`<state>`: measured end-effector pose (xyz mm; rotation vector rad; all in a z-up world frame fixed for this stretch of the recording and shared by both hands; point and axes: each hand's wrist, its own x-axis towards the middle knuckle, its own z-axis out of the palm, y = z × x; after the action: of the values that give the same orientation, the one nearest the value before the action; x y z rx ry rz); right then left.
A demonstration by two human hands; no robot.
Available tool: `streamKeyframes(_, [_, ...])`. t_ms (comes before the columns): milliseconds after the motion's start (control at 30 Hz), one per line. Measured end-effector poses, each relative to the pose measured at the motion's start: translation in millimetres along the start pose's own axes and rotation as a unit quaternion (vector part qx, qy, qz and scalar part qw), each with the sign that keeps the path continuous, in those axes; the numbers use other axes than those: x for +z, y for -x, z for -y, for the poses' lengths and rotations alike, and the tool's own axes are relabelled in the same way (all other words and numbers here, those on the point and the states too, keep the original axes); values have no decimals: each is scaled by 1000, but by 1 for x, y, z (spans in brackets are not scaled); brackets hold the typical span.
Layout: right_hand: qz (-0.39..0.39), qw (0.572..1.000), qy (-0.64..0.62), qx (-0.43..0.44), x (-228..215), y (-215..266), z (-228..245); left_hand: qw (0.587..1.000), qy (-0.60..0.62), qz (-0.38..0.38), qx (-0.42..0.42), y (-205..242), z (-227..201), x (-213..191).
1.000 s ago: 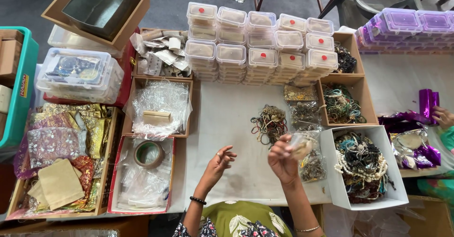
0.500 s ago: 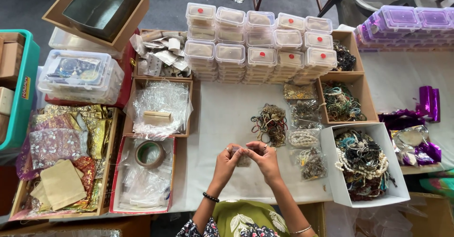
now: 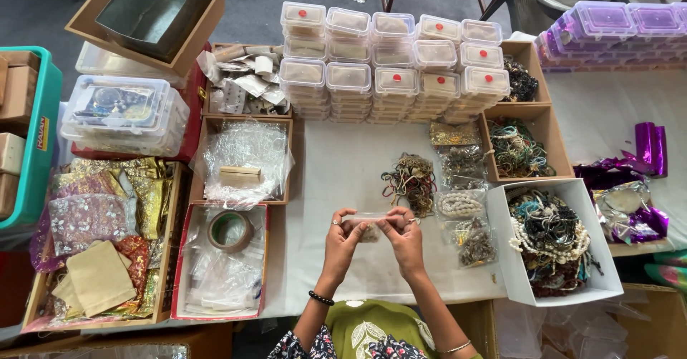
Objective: The person sorts through various jewelry items, including necklaces and bracelets, on a table covered with boxes and containers. They place selected items into small plastic bags and then into small paper bags, which are subsequently placed into clear plastic containers.
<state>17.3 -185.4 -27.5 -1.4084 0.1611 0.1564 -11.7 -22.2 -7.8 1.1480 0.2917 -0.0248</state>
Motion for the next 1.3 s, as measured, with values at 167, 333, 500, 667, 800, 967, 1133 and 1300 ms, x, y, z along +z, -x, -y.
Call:
streamKeyframes(167, [20, 999, 28, -20, 2, 2, 0, 998, -39, -3, 54, 3, 17, -10])
streamKeyframes(333, [3, 986, 155, -54, 15, 11, 22, 972, -162, -43, 167, 17, -12, -7])
streamKeyframes(500, [-18, 947, 290, -134, 33, 20, 45, 929, -291, -87, 214, 28, -31, -9])
streamKeyframes(667, [0, 889, 381, -253, 39, 16, 45, 881, -359, -143, 275, 34, -36, -20])
streamKeyframes(800, [82, 914, 329, -221, 39, 10, 25, 895, -322, -161, 263, 36, -24, -36])
streamKeyframes(967, [133, 979, 143, 60, 43, 14, 10, 945, -236, -193, 121, 42, -28, -45])
streamKeyframes(1133, [108, 982, 106, 115, 33, 14, -26, 956, -227, -174, 58, 49, -16, -64])
streamKeyframes(1300, [76, 983, 105, 132, 34, 17, -30, 928, -279, -235, 72, 53, -4, -117])
